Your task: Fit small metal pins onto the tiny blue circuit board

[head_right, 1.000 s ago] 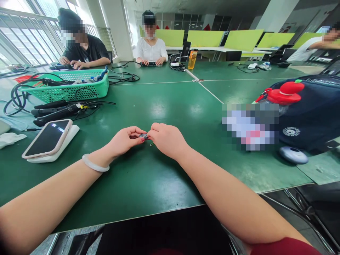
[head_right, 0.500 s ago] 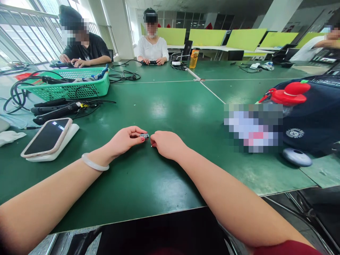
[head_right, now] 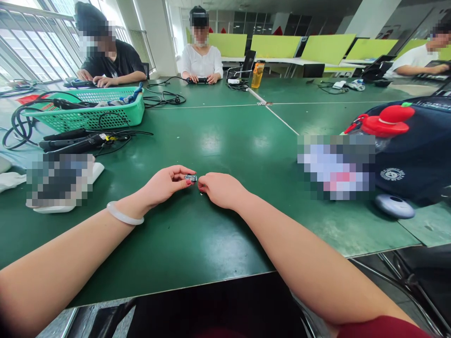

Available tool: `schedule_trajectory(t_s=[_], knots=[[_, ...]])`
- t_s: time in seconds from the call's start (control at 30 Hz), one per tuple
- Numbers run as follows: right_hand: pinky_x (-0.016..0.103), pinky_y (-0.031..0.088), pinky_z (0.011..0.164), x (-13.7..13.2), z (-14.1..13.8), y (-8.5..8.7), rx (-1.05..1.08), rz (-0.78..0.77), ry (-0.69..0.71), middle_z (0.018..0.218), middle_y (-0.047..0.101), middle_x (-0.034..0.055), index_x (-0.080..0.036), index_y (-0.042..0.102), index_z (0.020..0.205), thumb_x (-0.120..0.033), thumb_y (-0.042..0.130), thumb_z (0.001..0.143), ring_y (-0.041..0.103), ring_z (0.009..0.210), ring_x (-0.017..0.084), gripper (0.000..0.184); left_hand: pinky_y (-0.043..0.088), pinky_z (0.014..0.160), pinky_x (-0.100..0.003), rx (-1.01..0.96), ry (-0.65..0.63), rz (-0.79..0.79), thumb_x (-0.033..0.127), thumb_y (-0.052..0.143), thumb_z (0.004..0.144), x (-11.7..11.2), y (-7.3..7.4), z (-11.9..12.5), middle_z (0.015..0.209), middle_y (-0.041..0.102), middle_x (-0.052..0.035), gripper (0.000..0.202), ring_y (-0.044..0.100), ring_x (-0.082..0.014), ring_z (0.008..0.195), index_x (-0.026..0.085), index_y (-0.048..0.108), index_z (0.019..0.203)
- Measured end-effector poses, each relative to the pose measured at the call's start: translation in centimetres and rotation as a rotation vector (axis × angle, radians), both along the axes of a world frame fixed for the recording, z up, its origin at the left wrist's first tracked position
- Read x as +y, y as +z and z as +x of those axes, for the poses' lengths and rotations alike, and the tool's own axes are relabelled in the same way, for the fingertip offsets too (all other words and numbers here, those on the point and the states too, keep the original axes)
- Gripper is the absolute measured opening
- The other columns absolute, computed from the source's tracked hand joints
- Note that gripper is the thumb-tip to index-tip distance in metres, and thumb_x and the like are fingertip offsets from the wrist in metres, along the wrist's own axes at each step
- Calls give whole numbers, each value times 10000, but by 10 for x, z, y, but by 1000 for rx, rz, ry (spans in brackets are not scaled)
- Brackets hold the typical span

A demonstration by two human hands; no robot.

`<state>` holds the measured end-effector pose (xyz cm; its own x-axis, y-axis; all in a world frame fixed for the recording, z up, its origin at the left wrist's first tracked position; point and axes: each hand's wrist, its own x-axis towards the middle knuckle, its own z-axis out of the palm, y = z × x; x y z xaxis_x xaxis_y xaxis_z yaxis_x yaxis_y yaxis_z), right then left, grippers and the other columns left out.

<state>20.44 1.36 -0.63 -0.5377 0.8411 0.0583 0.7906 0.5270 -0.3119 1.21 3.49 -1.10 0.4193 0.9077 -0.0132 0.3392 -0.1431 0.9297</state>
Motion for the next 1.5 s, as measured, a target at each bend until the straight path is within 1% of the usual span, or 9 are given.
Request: schedule_trajectory(t_s=[0.1,0.2,0.3,0.47,0.67,0.83,1.03,1.23,1.5], knots=[[219,330,560,-3,3,4,-12,-26,47,763,608,-10,-209,592,778,-302,548,833,514,656,112,117,478,804,-355,2,9,-4,315,662,715,0,0,0,852,679,-58,343,630,-172,807,159,613,1016],[214,328,551,-3,8,8,-11,-64,89,762,615,-17,-206,589,754,-238,570,796,511,635,103,56,479,808,-355,8,13,-14,313,662,713,-1,2,0,861,680,-58,341,632,-173,819,157,615,1012],[214,334,551,0,15,9,-9,-72,34,779,624,-21,-217,588,807,-186,547,788,523,649,106,55,478,803,-350,14,5,-20,313,669,706,-2,3,1,848,684,-55,342,634,-168,806,160,620,1008],[225,342,550,6,23,8,-52,-48,-94,777,622,-16,-225,604,885,-238,579,795,536,673,120,95,472,805,-345,42,2,-24,310,670,707,-4,4,1,853,691,-57,334,634,-166,799,163,621,1003],[234,363,577,4,15,6,-76,2,-27,818,622,-8,-221,629,800,-227,560,819,552,714,125,72,476,774,-332,53,-15,-23,327,687,686,-4,3,1,824,692,-44,336,629,-165,780,171,627,977],[245,363,592,3,8,2,-98,82,-40,835,612,6,-208,632,775,-228,531,844,556,721,130,125,478,759,-327,53,-20,-23,312,688,681,-3,3,1,787,682,-30,324,624,-155,743,167,622,963],[245,378,642,-1,3,9,89,175,-185,832,606,8,-198,625,782,-196,491,859,548,759,130,154,479,718,-306,68,-26,-36,293,699,665,-6,4,3,731,671,-11,296,628,-149,707,165,621,921],[242,386,674,-8,-7,10,204,150,-137,829,614,11,-192,634,791,-189,512,850,544,771,128,136,466,668,-287,72,-27,-40,270,718,638,-8,6,5,677,643,5,236,616,-144,671,162,600,812],[240,390,677,-9,-11,5,238,149,-104,854,620,16,-195,647,823,-183,509,859,555,786,126,143,441,655,-264,67,-62,-44,257,707,639,-10,7,5,684,611,15,230,581,-126,673,154,602,816]])
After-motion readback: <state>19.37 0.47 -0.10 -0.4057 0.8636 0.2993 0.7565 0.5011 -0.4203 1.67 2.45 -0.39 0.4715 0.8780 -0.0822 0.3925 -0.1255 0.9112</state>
